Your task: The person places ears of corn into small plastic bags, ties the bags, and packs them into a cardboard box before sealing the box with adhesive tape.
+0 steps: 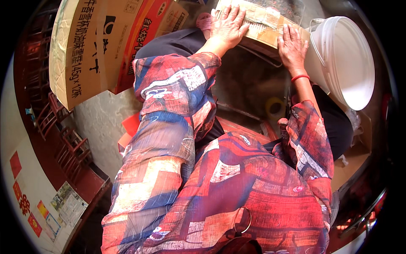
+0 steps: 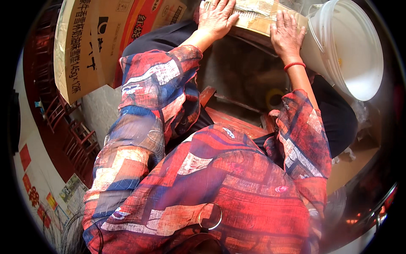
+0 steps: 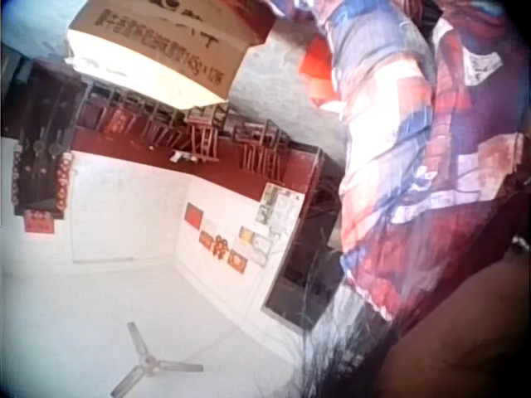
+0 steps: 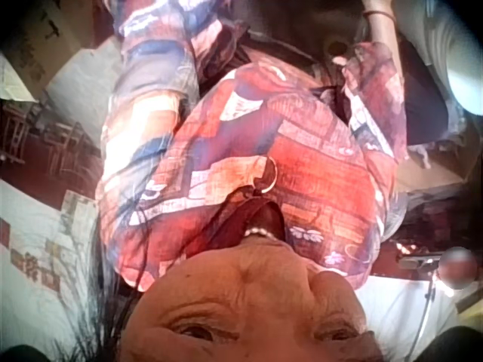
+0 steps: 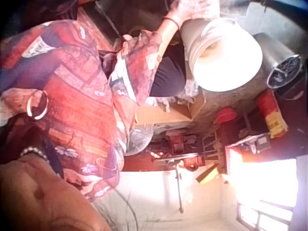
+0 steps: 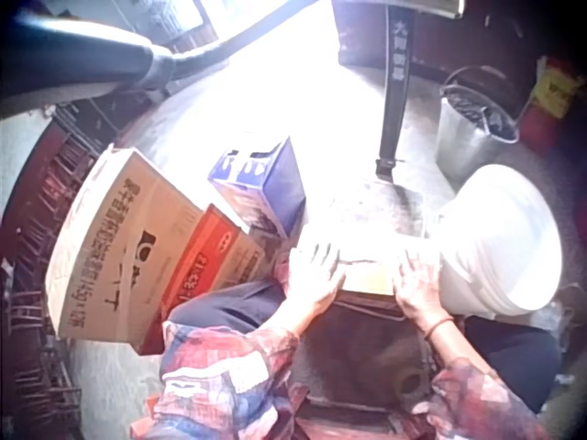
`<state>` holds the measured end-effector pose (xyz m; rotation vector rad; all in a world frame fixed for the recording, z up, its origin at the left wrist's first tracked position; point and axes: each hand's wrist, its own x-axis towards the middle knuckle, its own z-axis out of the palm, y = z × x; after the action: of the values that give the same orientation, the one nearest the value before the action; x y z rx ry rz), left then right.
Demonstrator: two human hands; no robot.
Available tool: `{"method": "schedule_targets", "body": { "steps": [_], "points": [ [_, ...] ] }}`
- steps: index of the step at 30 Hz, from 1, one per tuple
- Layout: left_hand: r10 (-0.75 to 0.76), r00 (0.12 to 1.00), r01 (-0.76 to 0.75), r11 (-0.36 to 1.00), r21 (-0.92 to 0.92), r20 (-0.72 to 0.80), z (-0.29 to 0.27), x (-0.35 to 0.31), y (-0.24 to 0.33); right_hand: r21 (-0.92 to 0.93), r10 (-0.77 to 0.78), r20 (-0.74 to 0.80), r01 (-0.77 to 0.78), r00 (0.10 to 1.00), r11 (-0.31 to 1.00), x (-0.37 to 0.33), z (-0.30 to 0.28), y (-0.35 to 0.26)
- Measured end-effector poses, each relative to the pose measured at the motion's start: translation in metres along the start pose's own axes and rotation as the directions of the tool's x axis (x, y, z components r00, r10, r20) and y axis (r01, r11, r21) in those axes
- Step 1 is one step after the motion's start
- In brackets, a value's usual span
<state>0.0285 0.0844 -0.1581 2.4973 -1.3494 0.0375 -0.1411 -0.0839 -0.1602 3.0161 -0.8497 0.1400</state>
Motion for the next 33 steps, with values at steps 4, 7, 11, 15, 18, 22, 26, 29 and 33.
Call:
{"method": "schedule_targets", "body": {
  "steps": [4, 7, 11, 15, 18, 22, 26, 29, 33],
  "points": [
    [-0.007, 1.000, 0.007, 1.000, -0.010, 0.014, 0.003, 0.003, 0.004, -0.012, 0.019, -0.013, -0.019, 1.000, 1.000, 0.002, 0.000, 0.002],
    [-0.013, 1.000, 0.014, 1.000, -0.025, 0.027, 0.004, 0.003, 0.002, 0.092, 0.011, 0.023, -0.013, 1.000, 0.996, 0.003, -0.010, 0.005],
    [-0.035, 0.998, 0.035, 0.999, 0.003, -0.044, 0.006, 0.009, 0.000, 0.160, -0.038, -0.057, 0.047, 0.998, 0.986, 0.010, -0.031, 0.010],
    [-0.013, 0.993, 0.008, 0.999, -0.037, -0.120, -0.001, 0.013, 0.007, 0.304, -0.043, -0.151, 0.088, 0.988, 0.949, 0.000, -0.027, 0.024],
    [-0.013, 0.990, 0.009, 0.999, -0.031, -0.142, -0.005, 0.018, 0.008, 0.300, -0.015, -0.132, 0.055, 0.991, 0.952, -0.010, -0.035, 0.025],
    [-0.014, 0.990, 0.007, 0.999, -0.051, -0.139, -0.012, 0.024, 0.006, 0.358, 0.016, -0.154, 0.040, 0.988, 0.933, -0.024, -0.029, 0.033],
    [-0.033, 0.976, 0.023, 0.999, -0.048, -0.214, -0.011, 0.033, -0.005, 0.427, 0.025, -0.233, 0.079, 0.972, 0.901, -0.029, -0.042, 0.032],
    [0.006, 0.976, -0.017, 0.999, -0.049, -0.216, -0.017, 0.038, 0.000, 0.437, 0.045, -0.230, 0.062, 0.972, 0.897, -0.035, -0.047, 0.034],
    [0.101, 0.953, -0.112, 0.993, -0.022, -0.286, -0.021, 0.041, 0.002, 0.378, 0.034, -0.202, 0.046, 0.979, 0.925, -0.041, -0.041, 0.028]
  ]
}}
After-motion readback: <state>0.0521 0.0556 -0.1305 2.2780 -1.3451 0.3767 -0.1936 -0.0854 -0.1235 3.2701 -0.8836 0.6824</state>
